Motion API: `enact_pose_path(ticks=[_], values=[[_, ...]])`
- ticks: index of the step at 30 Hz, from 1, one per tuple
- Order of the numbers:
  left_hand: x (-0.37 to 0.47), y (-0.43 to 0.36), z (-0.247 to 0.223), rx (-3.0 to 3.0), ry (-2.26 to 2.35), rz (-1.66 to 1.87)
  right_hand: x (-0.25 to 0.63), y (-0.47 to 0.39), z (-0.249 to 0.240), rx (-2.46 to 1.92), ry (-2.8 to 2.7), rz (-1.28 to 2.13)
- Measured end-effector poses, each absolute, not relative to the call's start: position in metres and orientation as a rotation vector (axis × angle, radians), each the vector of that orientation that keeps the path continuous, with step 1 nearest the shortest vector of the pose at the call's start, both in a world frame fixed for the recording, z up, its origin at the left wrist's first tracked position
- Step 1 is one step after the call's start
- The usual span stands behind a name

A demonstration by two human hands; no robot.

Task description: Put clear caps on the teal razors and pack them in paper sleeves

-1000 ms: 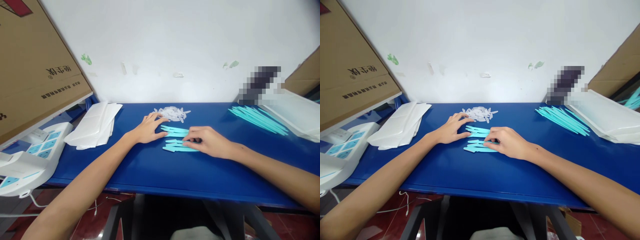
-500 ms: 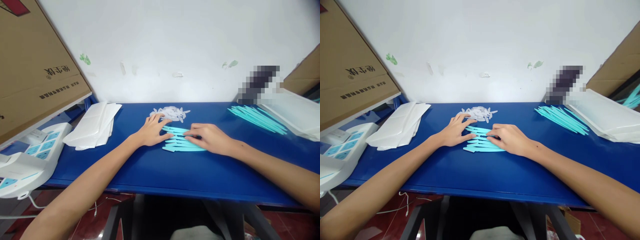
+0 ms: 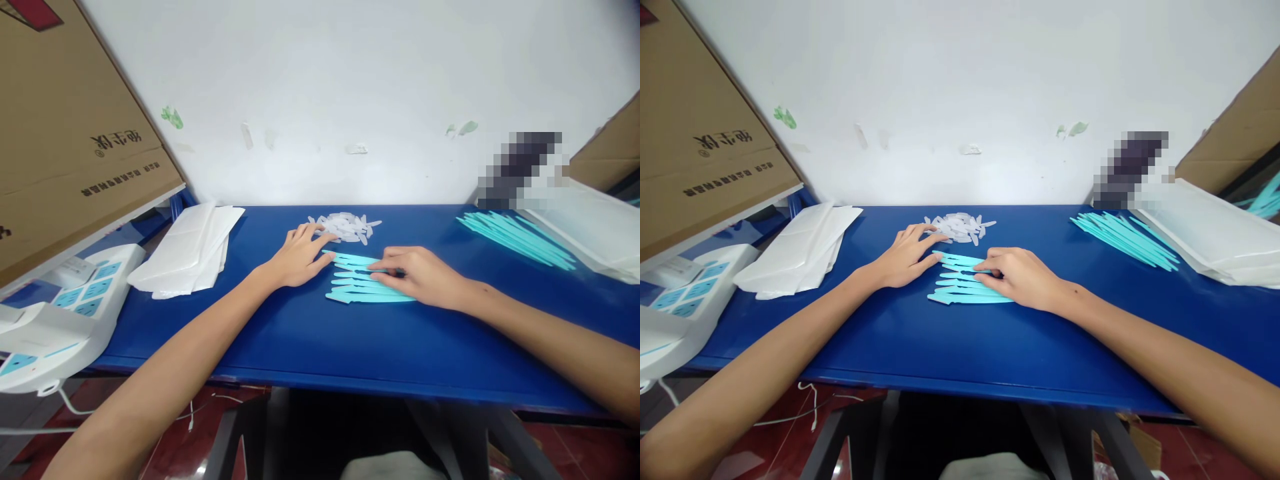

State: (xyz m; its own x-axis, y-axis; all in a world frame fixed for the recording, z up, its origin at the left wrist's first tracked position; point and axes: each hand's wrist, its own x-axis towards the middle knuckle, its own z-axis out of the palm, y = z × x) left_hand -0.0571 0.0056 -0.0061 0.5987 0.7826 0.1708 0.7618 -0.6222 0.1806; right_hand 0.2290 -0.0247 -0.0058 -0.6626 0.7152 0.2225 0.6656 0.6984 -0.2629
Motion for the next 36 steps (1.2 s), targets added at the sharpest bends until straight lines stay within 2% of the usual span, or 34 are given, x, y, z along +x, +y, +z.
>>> enact_pose_path(ticks=[9,17,36], values=[[-0.0573,0.0077,-0.0099,2.739,1.386,0.357,0.2275,-0.0292,-0.0031,-1.027,-2.572,0.318],[-0.056,0.0076,-0.0109,2.717,1.433,0.356,0.2292,-0.0272,-0.0051,-1.105,-2.565,0.133],[-0.0549,0.0068,-0.0106,2.655,1.479,0.42,0.2304,-0.0258,-0.0018,-1.101,-2.626,0.193]])
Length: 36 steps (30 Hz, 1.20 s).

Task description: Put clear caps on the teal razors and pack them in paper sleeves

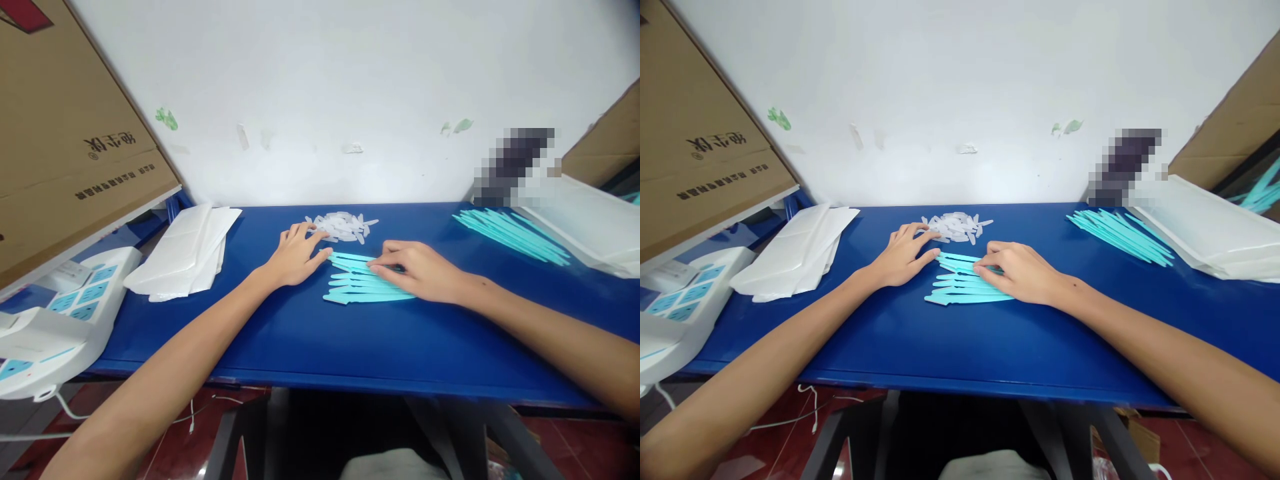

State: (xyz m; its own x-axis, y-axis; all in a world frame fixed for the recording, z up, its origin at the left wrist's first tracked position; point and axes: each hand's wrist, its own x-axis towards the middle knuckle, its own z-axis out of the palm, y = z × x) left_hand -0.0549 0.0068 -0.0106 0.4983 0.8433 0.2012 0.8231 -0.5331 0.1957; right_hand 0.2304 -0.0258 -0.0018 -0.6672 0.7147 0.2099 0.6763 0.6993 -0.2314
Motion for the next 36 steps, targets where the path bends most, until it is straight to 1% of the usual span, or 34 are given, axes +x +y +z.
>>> enact_pose_path(ticks=[3,5,7,8,11,13,17,22,30,34,36], values=[[-0.055,0.006,-0.008,2.679,1.366,0.443,0.236,-0.021,0.005,-1.155,-2.607,0.117],[-0.055,0.005,-0.007,2.709,1.276,0.449,0.248,-0.013,0.013,-1.335,-2.55,-0.066],[-0.056,0.004,-0.005,2.74,1.217,0.449,0.269,-0.001,0.023,-1.679,-2.415,-0.282],[-0.056,0.004,-0.005,2.753,1.198,0.446,0.282,0.006,0.027,-1.897,-2.339,-0.327],[-0.057,0.006,-0.006,2.777,1.17,0.433,0.329,0.025,0.038,-2.403,-2.131,-0.368],[-0.057,0.007,-0.006,2.793,1.163,0.448,0.358,0.034,0.04,-2.532,-2.025,-0.27],[-0.057,0.009,-0.004,2.818,1.156,0.529,0.393,0.04,0.041,-2.549,-1.92,-0.034],[-0.058,0.01,-0.002,2.786,1.168,0.655,0.402,0.038,0.042,-2.399,-2.013,0.077],[-0.06,0.012,-0.002,2.782,1.154,0.672,0.402,0.03,0.046,-2.322,-2.0,0.02],[-0.059,0.011,-0.002,2.782,1.167,0.682,0.38,0.025,0.048,-2.214,-2.019,-0.13],[-0.06,0.011,-0.002,2.78,1.184,0.695,0.352,0.02,0.043,-2.03,-2.065,-0.242]])
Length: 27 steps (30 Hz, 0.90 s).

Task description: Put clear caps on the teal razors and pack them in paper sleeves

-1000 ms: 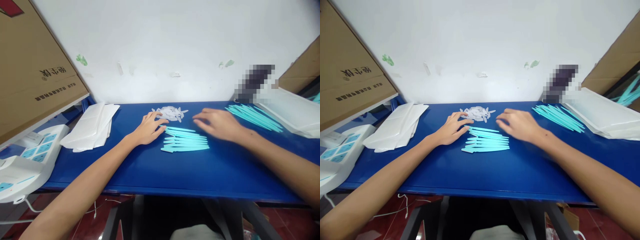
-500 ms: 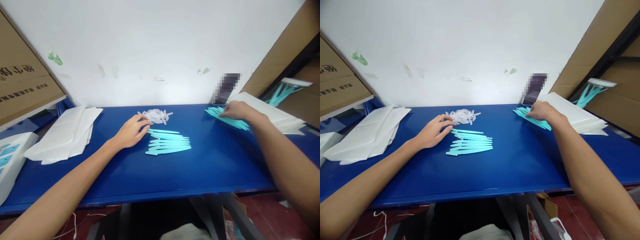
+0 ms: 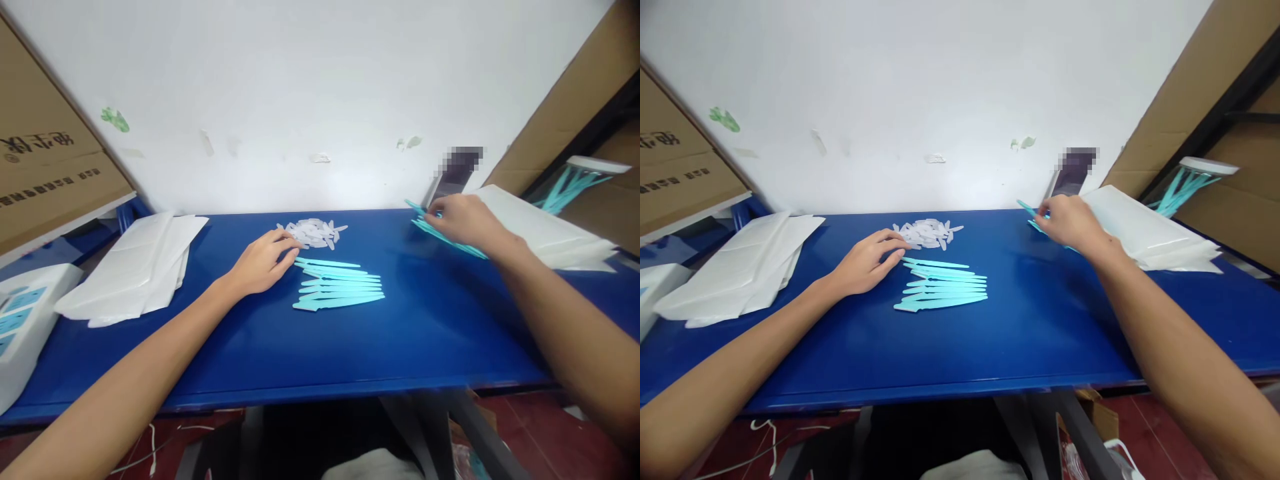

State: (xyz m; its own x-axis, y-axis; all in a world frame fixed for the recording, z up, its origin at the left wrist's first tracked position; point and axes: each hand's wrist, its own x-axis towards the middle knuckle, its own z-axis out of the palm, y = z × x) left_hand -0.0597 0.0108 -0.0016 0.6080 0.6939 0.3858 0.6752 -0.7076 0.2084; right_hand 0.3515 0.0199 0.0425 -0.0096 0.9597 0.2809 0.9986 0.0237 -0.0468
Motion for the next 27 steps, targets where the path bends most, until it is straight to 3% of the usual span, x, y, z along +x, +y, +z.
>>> enact_pose_path(ticks=[5,10,15,27], values=[[-0.06,0.012,-0.004,2.786,1.222,0.725,0.262,-0.001,0.015,-1.48,-2.308,-0.091],[-0.056,0.012,-0.003,2.752,1.329,0.803,0.213,-0.003,0.005,-1.302,-2.334,0.12],[-0.056,0.012,-0.002,2.678,1.409,0.86,0.218,0.0,0.007,-1.277,-2.203,0.224],[-0.062,0.009,-0.002,2.836,1.055,0.591,0.235,-0.018,-0.003,-1.146,-2.167,0.094]])
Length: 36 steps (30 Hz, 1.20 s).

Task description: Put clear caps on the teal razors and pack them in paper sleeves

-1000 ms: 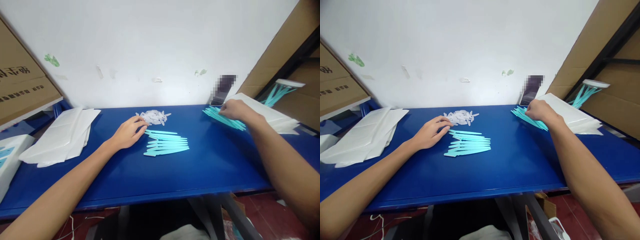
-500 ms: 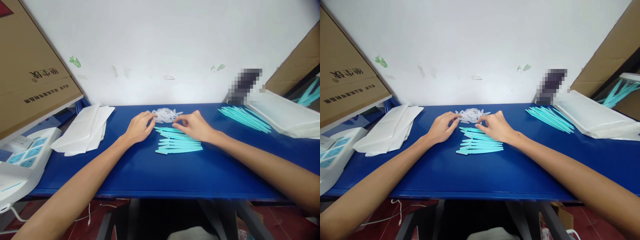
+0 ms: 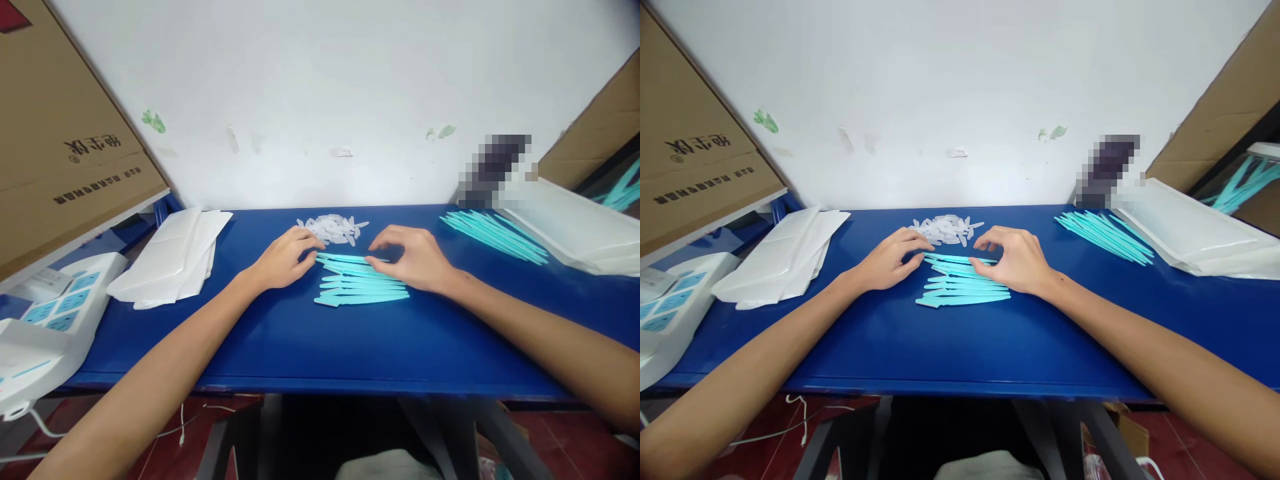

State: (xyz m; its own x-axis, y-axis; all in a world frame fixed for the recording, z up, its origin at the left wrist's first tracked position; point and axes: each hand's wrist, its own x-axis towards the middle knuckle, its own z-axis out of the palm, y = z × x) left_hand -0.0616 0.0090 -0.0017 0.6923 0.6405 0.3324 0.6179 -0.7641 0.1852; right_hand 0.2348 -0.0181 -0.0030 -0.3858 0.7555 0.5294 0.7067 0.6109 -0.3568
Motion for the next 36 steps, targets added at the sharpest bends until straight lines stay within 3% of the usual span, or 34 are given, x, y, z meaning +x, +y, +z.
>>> enact_pose_path(ticks=[13,36], values=[[-0.0604,0.009,-0.0009,2.825,1.109,0.547,0.2312,-0.0238,-0.0039,-0.884,-2.608,0.267],[-0.059,0.0099,-0.0066,2.722,0.99,0.639,0.2321,-0.0232,-0.0076,-0.862,-2.636,0.286]])
